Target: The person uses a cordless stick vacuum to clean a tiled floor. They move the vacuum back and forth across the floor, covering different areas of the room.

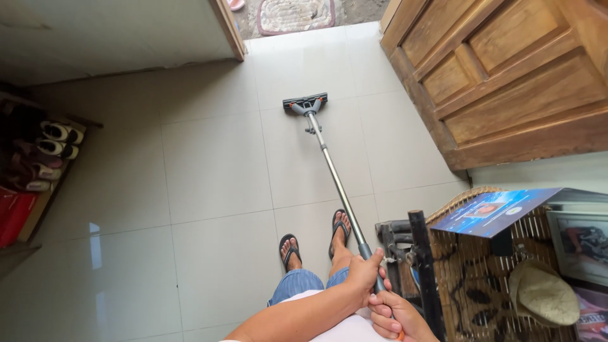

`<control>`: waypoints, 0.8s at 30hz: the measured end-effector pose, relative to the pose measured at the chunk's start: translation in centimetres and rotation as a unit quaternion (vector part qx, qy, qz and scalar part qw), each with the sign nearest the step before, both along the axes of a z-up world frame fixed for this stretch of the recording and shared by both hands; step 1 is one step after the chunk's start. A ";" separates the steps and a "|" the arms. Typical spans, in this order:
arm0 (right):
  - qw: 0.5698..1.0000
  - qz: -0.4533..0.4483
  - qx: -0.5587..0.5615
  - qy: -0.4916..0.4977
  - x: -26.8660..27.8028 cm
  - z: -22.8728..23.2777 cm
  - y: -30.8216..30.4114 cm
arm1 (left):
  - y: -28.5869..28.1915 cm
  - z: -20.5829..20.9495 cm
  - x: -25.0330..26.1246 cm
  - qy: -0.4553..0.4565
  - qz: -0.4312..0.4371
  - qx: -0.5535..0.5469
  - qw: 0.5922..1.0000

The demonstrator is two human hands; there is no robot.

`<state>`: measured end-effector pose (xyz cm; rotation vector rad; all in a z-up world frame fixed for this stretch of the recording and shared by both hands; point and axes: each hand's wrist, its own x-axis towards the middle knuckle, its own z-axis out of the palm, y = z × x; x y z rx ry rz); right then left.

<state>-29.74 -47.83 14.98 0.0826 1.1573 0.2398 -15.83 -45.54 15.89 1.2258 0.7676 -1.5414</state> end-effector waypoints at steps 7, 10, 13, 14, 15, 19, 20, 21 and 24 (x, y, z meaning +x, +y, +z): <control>0.998 -0.034 -0.047 -0.037 5.1 -0.7 3.0 | 2.6 -2.4 4.3 -0.010 -0.043 -0.019 0.999; 0.998 -0.037 -0.057 -0.008 8.1 -0.8 2.8 | 2.1 -2.1 7.3 -0.017 -0.087 -0.012 0.996; 0.999 -0.005 -0.049 0.003 11.8 -2.7 0.7 | -0.3 -3.0 11.0 -0.074 -0.157 0.009 0.985; 0.998 0.025 -0.060 -0.018 13.1 -4.2 -0.4 | -1.4 -2.4 13.3 -0.089 -0.218 0.011 0.972; 0.995 0.055 -0.070 -0.040 14.4 -5.8 -1.5 | -2.5 -1.7 15.5 -0.103 -0.278 0.012 0.955; 0.986 0.078 -0.131 -0.069 23.5 -7.6 -8.0 | -9.6 -17.1 19.6 -0.184 -0.125 -0.023 0.975; 0.985 0.068 -0.136 -0.084 25.8 -9.2 -9.9 | -11.6 -18.3 21.9 -0.213 -0.131 -0.024 0.968; 0.983 0.059 -0.140 -0.100 28.1 -10.7 -11.6 | -13.5 -19.3 24.2 -0.241 -0.137 -0.025 0.960; 0.973 0.040 -0.166 -0.157 34.5 -12.0 -17.2 | -19.2 -19.2 30.9 -0.291 -0.127 -0.031 0.948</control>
